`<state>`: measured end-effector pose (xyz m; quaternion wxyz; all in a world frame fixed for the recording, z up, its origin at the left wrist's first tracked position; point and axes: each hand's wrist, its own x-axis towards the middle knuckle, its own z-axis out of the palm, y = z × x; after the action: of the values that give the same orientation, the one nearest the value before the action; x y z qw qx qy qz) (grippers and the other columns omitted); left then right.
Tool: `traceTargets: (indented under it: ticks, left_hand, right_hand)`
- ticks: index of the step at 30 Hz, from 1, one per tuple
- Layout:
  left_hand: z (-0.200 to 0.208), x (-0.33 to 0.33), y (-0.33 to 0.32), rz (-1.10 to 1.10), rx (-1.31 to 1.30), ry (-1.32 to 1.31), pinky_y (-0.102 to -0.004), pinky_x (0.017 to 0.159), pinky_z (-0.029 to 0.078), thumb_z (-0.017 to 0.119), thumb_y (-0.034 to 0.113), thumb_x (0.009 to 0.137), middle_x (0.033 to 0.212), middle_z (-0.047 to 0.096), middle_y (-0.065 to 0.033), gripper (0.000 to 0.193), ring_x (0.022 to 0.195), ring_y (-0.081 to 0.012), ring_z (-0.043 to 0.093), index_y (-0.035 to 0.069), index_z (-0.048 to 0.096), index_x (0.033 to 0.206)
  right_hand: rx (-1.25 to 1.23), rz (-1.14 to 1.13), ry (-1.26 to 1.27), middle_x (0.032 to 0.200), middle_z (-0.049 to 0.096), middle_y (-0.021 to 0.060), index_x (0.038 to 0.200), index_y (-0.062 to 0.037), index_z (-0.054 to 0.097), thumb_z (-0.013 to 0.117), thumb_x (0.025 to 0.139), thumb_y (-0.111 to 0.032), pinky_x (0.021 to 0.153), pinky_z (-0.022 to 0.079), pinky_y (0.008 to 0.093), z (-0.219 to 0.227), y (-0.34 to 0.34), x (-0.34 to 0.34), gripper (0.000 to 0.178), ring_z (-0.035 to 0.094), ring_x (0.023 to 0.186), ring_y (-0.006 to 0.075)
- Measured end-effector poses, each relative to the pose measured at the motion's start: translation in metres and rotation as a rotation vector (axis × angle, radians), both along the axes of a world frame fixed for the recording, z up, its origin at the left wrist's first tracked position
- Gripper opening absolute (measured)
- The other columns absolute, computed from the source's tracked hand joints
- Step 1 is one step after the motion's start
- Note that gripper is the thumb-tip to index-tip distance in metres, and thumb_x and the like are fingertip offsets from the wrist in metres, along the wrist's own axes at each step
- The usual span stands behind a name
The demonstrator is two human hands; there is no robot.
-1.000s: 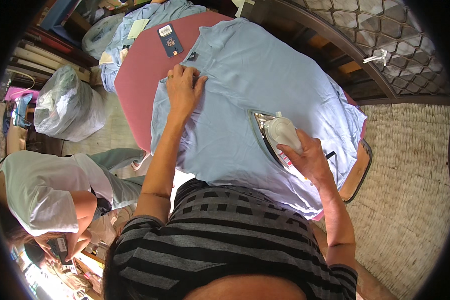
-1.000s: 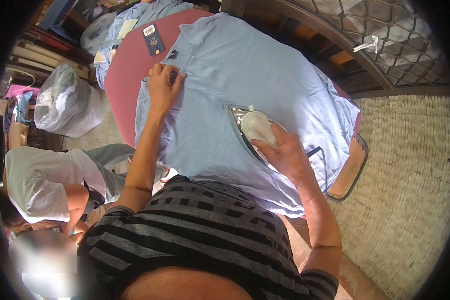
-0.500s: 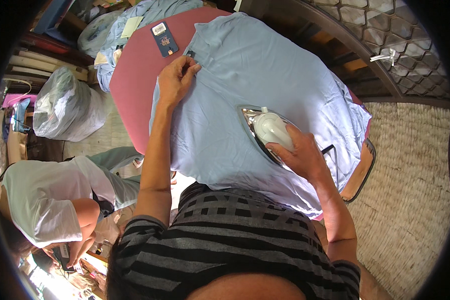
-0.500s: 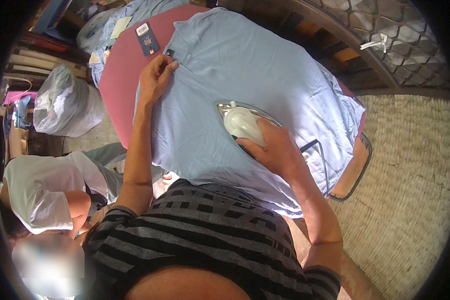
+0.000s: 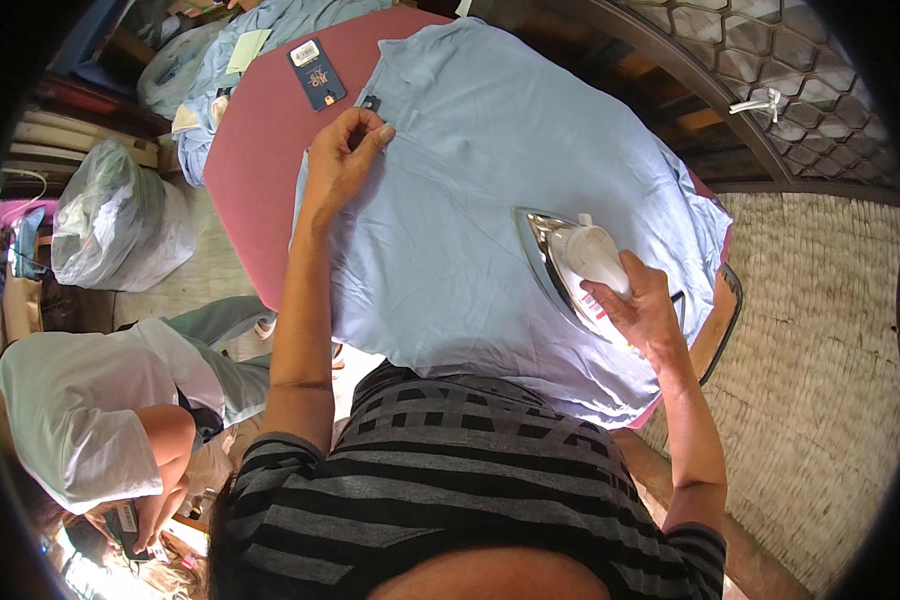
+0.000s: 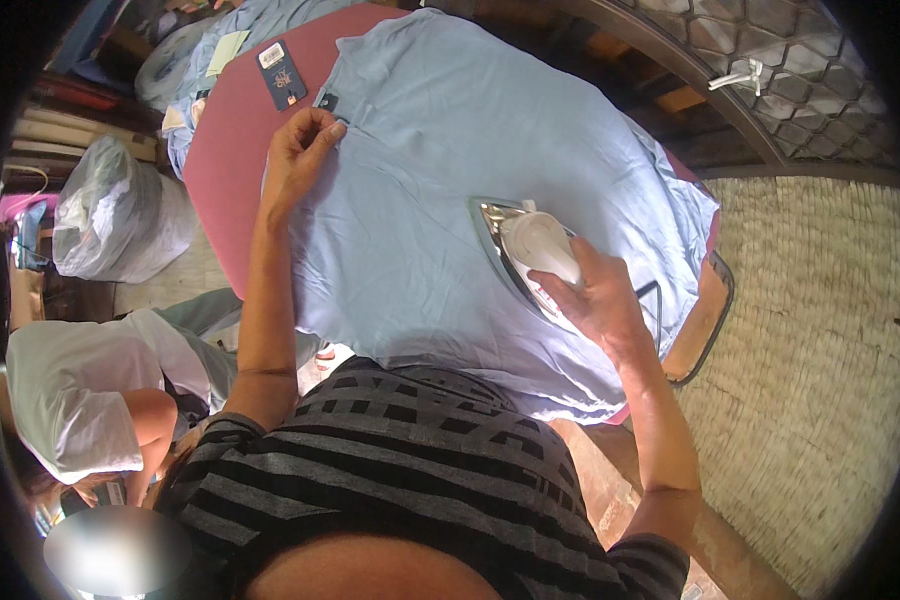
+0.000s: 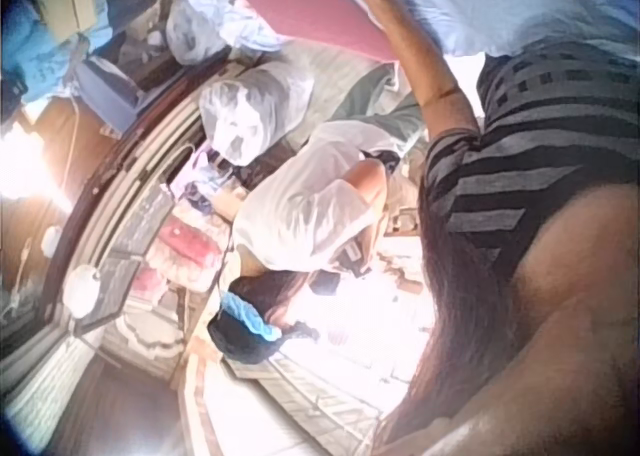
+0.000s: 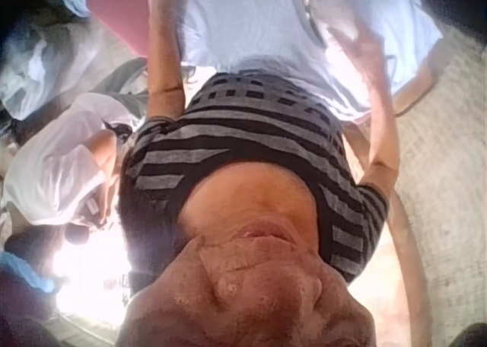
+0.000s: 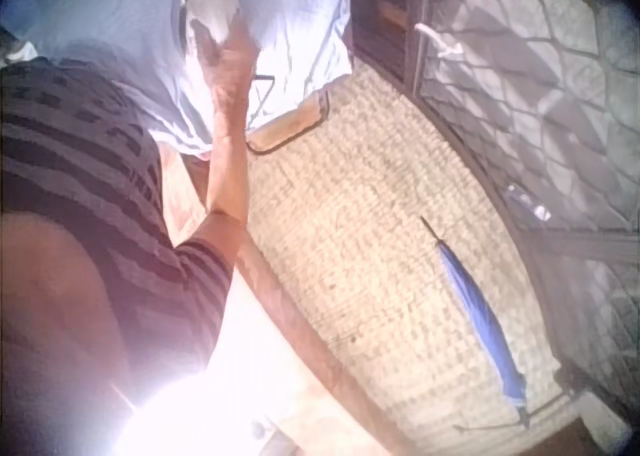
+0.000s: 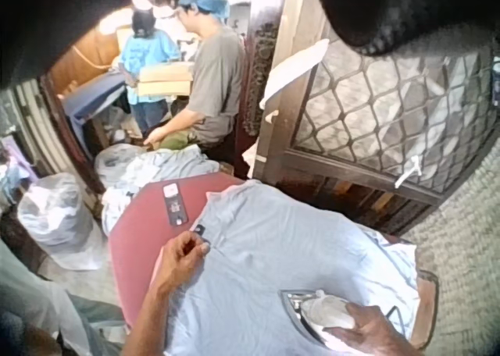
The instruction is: The person irons a blue shirt on a purple ironing board using a white iron, smoothing out wrinkles by hand and moving the iron across the fabric.
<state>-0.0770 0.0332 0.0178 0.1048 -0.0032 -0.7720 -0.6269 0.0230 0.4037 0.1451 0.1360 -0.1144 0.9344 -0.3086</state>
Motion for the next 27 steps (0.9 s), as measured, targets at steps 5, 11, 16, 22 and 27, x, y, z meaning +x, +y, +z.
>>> traceTargets:
  ticks: [5,11,16,22,27]
  left_hand:
    - [0.002,-0.007,0.003,-0.061,-0.113,-0.108,-0.0244,0.066,0.042,0.072,0.019,0.091,0.076,0.057,0.0028,0.020,0.073,-0.0063,0.050,0.002,0.063,0.086]
    - [0.007,0.014,0.037,0.160,-0.679,0.257,-0.0374,0.088,0.049,0.064,0.015,0.095,0.103,0.068,-0.0152,0.019,0.098,-0.0275,0.064,0.000,0.067,0.106]
    - [0.004,0.065,0.112,0.098,-0.237,0.223,-0.0400,0.102,0.044,0.051,0.015,0.101,0.127,0.061,-0.0221,0.033,0.120,-0.0374,0.059,-0.003,0.058,0.128]
    - [-0.018,0.091,0.159,0.000,-0.681,0.169,-0.0544,0.118,0.017,0.044,0.036,0.103,0.154,0.037,-0.0216,0.056,0.146,-0.0384,0.028,0.001,0.041,0.147]
    - [-0.026,0.093,0.173,0.079,-1.111,0.159,-0.0577,0.118,0.014,0.044,0.052,0.100,0.161,0.026,-0.0178,0.069,0.150,-0.0384,0.021,0.010,0.034,0.153]
  right_hand:
    - [-0.011,0.128,0.133,0.084,0.070,0.0223,0.109,-0.0009,0.065,0.077,0.086,-0.029,0.067,0.055,0.0378,-0.002,-0.014,-0.027,0.039,0.071,0.077,0.0363]
    - [0.071,0.228,-0.021,0.085,0.071,0.0194,0.108,-0.0014,0.068,0.073,0.089,-0.038,0.069,0.052,0.0376,-0.004,-0.033,-0.083,0.041,0.069,0.074,0.0302]
    - [0.112,0.254,-0.050,0.085,0.070,0.0184,0.106,-0.0018,0.069,0.069,0.089,-0.045,0.069,0.052,0.0378,0.008,-0.023,-0.079,0.047,0.068,0.075,0.0278]
    - [0.192,0.228,-0.022,0.081,0.069,0.0182,0.103,-0.0010,0.067,0.069,0.088,-0.044,0.067,0.050,0.0383,0.009,0.038,-0.046,0.046,0.066,0.072,0.0282]
    - [0.184,0.164,-0.039,0.075,0.069,0.0157,0.108,-0.0010,0.068,0.069,0.087,-0.048,0.064,0.051,0.0375,0.004,0.102,-0.018,0.052,0.068,0.067,0.0247]
